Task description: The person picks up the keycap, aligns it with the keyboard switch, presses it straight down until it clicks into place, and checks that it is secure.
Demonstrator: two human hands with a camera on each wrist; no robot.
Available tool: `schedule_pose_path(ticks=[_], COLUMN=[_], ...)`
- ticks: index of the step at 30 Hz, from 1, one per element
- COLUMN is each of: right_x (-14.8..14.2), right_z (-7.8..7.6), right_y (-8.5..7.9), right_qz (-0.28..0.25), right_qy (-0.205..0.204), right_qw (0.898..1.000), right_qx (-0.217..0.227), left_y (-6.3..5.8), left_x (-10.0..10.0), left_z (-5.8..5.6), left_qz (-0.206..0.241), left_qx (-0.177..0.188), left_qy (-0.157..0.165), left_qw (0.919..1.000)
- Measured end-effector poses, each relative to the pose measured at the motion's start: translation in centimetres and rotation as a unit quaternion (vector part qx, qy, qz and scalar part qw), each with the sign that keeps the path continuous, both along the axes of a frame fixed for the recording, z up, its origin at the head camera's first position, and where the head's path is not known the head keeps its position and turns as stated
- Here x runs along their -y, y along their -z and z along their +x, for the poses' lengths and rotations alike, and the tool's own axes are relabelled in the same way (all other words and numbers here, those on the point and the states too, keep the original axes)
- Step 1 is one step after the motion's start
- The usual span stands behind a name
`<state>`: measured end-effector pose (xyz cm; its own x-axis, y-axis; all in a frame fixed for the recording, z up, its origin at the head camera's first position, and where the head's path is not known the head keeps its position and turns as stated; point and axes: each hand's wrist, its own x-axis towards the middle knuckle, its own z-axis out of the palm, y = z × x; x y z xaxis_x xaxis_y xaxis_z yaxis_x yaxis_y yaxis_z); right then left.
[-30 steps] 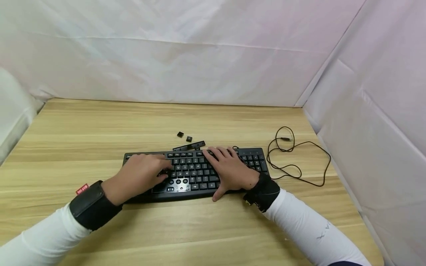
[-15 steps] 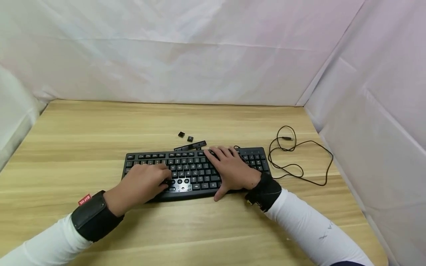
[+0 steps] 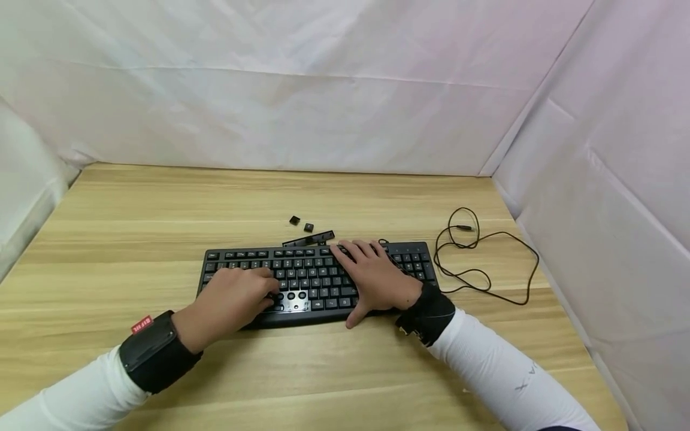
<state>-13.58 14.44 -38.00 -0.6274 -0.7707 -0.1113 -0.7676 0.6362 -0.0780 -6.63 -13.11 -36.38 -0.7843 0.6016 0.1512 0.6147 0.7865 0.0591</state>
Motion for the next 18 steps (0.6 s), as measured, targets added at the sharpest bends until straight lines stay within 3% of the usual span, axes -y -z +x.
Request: schedule_pose_path(ticks=[18], right_x=[-0.2], right_z=[0.02], right_y=[0.12], right_qz=[-0.005], right_qy=[0.001], right_qw=[1.0], right_qx=[0.003], left_y=[0.0], left_x=[0.11], left_z=[0.23], left_qz=[-0.007], left_qx=[0.004], left_qy=[-0.02], left_qw=[0.9998])
